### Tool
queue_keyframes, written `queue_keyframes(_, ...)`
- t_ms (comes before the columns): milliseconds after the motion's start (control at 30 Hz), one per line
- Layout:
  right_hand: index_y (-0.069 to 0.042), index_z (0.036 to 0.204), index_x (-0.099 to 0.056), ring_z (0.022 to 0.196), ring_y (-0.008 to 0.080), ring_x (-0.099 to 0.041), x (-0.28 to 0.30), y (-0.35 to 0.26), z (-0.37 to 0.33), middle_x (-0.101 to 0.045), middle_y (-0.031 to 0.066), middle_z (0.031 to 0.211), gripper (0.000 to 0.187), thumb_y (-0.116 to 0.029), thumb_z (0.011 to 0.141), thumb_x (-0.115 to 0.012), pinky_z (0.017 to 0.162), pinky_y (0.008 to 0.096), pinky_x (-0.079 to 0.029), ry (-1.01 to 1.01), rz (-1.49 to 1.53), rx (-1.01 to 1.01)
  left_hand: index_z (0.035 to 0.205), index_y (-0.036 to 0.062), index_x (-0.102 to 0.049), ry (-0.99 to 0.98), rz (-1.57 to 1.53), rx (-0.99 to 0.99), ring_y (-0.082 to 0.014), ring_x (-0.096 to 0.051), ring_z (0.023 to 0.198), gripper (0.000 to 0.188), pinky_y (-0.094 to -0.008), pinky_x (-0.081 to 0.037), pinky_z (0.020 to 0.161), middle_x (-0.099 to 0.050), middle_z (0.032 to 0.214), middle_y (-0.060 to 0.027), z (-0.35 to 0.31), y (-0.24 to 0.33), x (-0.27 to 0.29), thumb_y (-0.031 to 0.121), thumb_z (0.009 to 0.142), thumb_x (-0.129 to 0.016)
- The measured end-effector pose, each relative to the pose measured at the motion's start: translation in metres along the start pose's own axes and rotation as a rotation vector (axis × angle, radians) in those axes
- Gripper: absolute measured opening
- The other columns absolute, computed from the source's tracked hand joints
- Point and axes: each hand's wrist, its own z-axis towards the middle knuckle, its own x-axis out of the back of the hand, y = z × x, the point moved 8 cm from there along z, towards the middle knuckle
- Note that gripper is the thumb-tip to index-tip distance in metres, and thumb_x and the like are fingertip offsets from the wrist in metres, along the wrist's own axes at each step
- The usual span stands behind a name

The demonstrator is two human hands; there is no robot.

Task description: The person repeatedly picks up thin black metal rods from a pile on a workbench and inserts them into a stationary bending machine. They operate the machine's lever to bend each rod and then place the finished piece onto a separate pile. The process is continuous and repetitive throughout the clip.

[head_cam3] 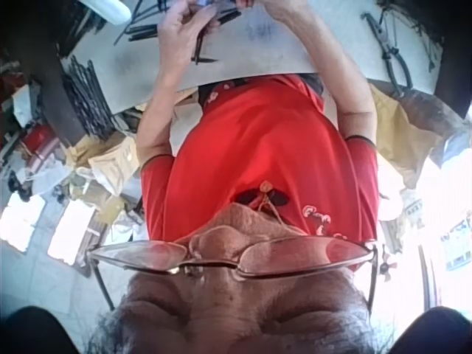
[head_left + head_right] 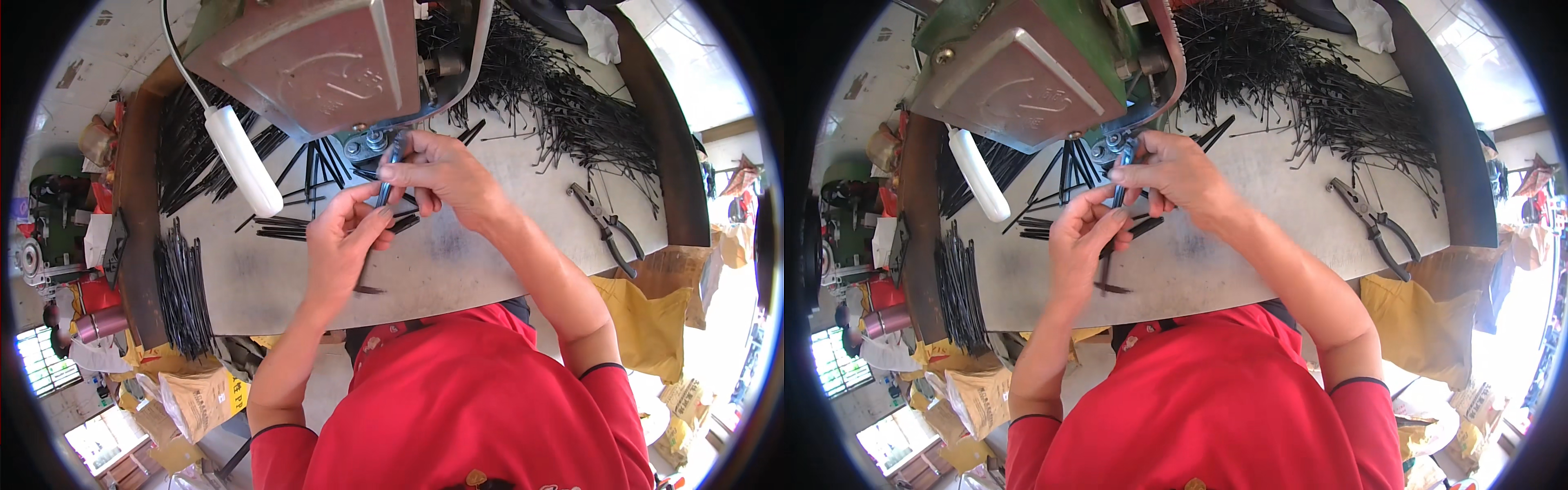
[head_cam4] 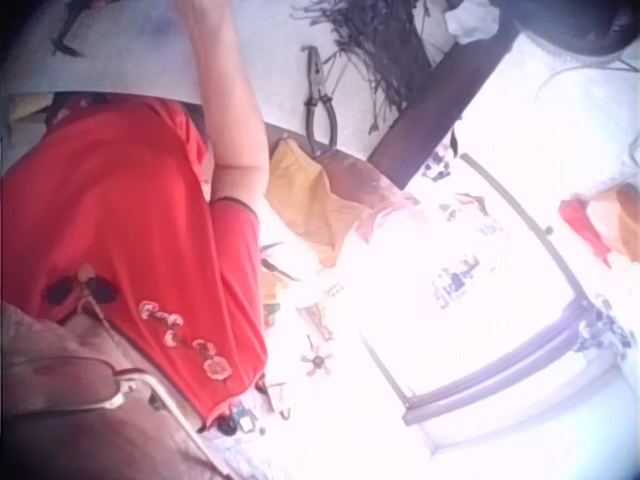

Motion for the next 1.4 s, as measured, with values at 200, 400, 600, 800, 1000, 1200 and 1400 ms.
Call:
queue_keyframes(200,0.001,0.104,-0.051,0.088,0.0250,-0.068,0.036,-0.001,0.001,-0.064,0.0220,0.097,0.022,-0.020,0.096,-0.052,0.074,0.0281,-0.056,0.165,0.377,0.054,0.109,-0.0031,-0.060,0.163,0.011,-0.028,-0.0118,-0.062,0.073,0.030,-0.0230,-0.051,0.067,-0.065,0.085,-0.0077,0.031,-0.002,0.068,0.012,0.085,-0.068)
queue_keyframes(400,0.003,0.107,-0.047,0.098,0.0270,-0.065,0.027,0.005,0.000,-0.061,0.0224,0.105,0.021,-0.016,0.098,-0.047,0.084,0.0315,-0.056,0.224,0.573,0.153,0.101,0.0028,-0.043,0.200,-0.403,-0.208,-0.0276,-0.067,0.090,0.022,-0.0318,-0.056,0.079,-0.064,0.092,-0.0180,0.043,0.016,0.042,0.001,0.088,-0.060)
queue_keyframes(600,0.005,0.110,-0.048,0.098,0.0272,-0.065,0.030,0.012,0.001,-0.061,0.0219,0.105,0.023,-0.015,0.098,-0.049,0.086,0.0325,-0.056,0.285,0.662,0.198,0.099,0.0036,-0.045,0.218,-0.404,-0.292,-0.0272,-0.068,0.089,0.016,-0.0316,-0.057,0.078,-0.065,0.096,-0.0201,0.044,0.016,0.034,0.003,0.090,-0.058)
queue_keyframes(800,0.005,0.110,-0.049,0.098,0.0280,-0.065,0.033,0.016,0.006,-0.062,0.0215,0.104,0.025,-0.017,0.096,-0.052,0.085,0.0322,-0.056,0.271,0.657,0.219,0.098,0.0016,-0.047,0.260,-0.431,-0.239,-0.0282,-0.068,0.088,0.014,-0.0314,-0.057,0.077,-0.065,0.097,-0.0220,0.048,0.008,0.032,0.004,0.089,-0.059)
queue_keyframes(1000,0.005,0.109,-0.050,0.096,0.0272,-0.066,0.037,-0.001,-0.002,-0.063,0.0208,0.103,0.025,-0.016,0.095,-0.053,0.083,0.0314,-0.056,0.237,0.515,0.084,0.098,-0.0008,-0.048,0.241,-0.371,-0.113,-0.0320,-0.067,0.090,0.017,-0.0336,-0.057,0.078,-0.064,0.097,-0.0246,0.053,0.012,0.036,0.003,0.087,-0.061)
queue_keyframes(1200,0.003,0.101,-0.050,0.078,0.0290,-0.070,0.044,-0.006,0.020,-0.065,0.0207,0.093,0.023,-0.017,0.091,-0.057,0.066,0.0307,-0.060,0.160,0.610,0.172,0.105,0.0015,-0.050,0.213,-0.346,-0.062,-0.0292,-0.067,0.092,0.024,-0.0336,-0.057,0.079,-0.065,0.098,-0.0206,0.062,0.004,0.047,0.002,0.084,-0.061)
queue_keyframes(1400,-0.002,0.098,-0.051,0.078,0.0261,-0.070,0.044,-0.006,0.007,-0.066,0.0185,0.092,0.017,-0.016,0.092,-0.057,0.067,0.0302,-0.059,0.212,0.594,0.194,0.114,0.0039,-0.051,0.310,-0.458,-0.081,-0.0238,-0.063,0.104,0.027,-0.0309,-0.053,0.087,-0.064,0.106,-0.0118,0.063,-0.002,0.044,0.008,0.089,-0.061)
